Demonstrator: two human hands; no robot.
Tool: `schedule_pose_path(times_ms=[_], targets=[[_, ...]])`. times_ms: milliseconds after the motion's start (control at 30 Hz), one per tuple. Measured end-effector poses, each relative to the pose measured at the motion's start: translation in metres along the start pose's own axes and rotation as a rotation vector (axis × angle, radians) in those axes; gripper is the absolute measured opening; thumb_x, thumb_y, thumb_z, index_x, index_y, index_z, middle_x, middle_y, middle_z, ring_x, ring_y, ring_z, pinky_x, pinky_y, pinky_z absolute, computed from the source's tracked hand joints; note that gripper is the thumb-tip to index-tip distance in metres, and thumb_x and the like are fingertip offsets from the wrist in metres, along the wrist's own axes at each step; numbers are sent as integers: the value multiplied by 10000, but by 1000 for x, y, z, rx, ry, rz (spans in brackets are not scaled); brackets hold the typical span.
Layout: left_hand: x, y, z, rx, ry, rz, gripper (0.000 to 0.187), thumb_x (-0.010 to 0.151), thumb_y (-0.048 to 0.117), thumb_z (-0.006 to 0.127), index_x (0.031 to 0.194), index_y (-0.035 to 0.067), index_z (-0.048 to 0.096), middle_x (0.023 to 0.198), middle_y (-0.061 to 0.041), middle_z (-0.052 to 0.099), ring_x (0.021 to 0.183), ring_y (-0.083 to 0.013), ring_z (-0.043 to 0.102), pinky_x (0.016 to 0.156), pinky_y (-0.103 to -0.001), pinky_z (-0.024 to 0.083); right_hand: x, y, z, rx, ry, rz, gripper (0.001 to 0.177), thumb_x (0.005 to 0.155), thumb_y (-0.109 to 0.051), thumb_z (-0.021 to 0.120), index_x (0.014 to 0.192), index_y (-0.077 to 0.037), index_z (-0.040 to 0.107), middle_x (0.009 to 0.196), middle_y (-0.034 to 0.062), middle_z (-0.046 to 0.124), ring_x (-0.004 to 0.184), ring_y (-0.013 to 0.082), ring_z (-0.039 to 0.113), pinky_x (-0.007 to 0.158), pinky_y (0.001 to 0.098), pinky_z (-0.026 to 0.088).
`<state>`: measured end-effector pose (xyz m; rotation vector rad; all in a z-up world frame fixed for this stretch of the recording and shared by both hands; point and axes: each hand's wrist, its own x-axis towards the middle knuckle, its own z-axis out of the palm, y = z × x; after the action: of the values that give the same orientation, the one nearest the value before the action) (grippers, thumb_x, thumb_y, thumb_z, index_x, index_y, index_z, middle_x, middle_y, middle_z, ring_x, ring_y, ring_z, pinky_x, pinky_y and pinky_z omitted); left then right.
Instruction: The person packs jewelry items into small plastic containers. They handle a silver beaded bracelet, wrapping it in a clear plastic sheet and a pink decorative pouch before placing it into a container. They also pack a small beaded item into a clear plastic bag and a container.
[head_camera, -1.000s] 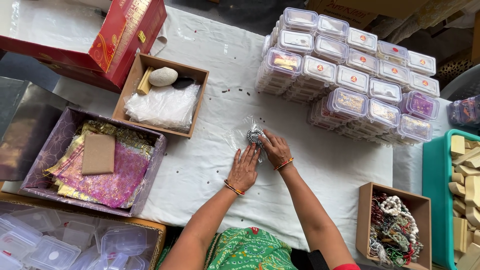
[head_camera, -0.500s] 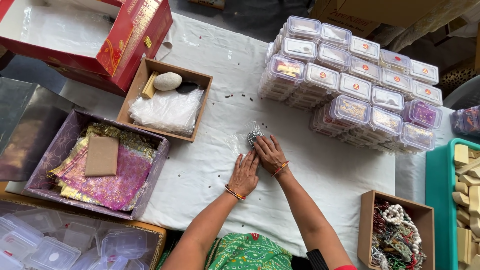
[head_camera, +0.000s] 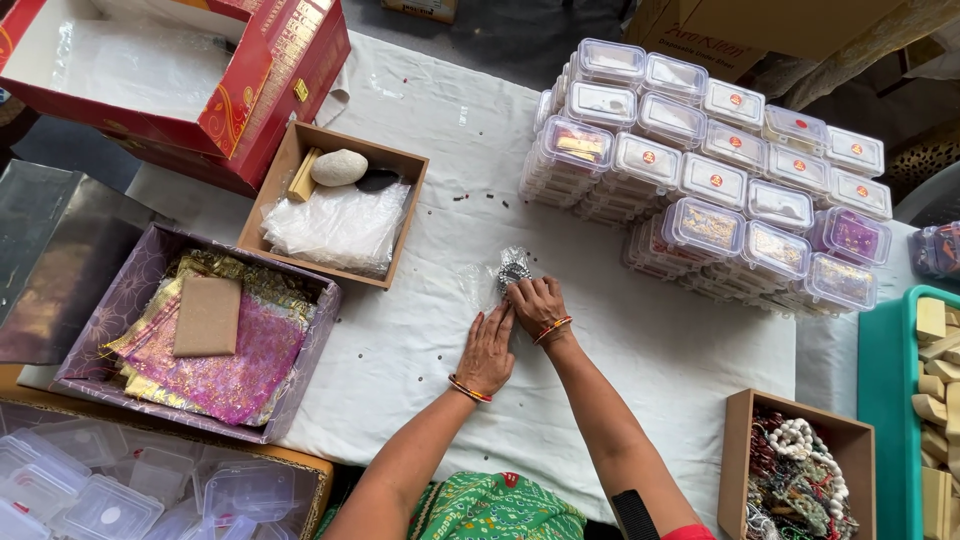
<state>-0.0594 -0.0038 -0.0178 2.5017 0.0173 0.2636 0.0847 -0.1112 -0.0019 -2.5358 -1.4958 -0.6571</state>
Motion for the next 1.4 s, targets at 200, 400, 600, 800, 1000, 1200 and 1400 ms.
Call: schedule_pose_path(times_ms=[200,400,600,800,1000,1200,1400], targets=[[-1,-2,2,-13,40,-14,823,799,144,591,1563,45,299,1548,-159,412,1470,-284,370,1259,-474,175,2,-4,-15,33,119,-19,302,863,-184,647,1152,-98,661,1093,62,680,1013,238,642,1015,491,475],[0,2,-11,-94,84,-15,741,782,182,657,1461,3,420,1451,-179,482,1367,-306,436,1224,-484,228,-19,-6,22,47,-83,78,379,890,-189,684,1265,-155,641,1171,79,627,1115,300,600,1015,488,480],[-10,8,-10,140,152,69,476,790,111,713,1255,105,608,1116,-53,633,1033,-233,621,920,-413,482,-35,-24,-13,9,-373,132,680,895,-333,606,1526,-137,443,1545,117,427,1471,312,363,1204,571,216],[18,19,-63,-43,219,91,500,732,64,764,1208,80,614,950,-87,643,846,-264,656,727,-369,569,-47,-7,-25,308,-500,150,798,954,-526,532,1586,-92,307,1674,165,239,1545,339,201,1217,590,28],[44,16,-64,-277,238,-29,484,836,-26,708,1283,151,652,985,-37,667,930,-229,685,838,-363,582,-10,-8,-23,219,-508,272,544,866,-351,697,1330,-112,545,1399,107,554,1311,299,509,1170,584,270],[27,6,-40,-760,506,-574,711,783,59,768,1416,78,445,1355,-157,479,1235,-247,519,979,-389,501,53,37,-53,371,-307,433,141,912,-243,714,925,-103,717,938,101,730,877,334,696,757,467,560],[36,-35,-21,-1504,255,-453,868,843,228,823,1565,112,357,1605,-83,405,1477,-146,336,1199,-364,294,79,62,-136,872,-637,584,238,931,-280,763,962,-45,771,868,112,765,787,246,729,739,396,612]])
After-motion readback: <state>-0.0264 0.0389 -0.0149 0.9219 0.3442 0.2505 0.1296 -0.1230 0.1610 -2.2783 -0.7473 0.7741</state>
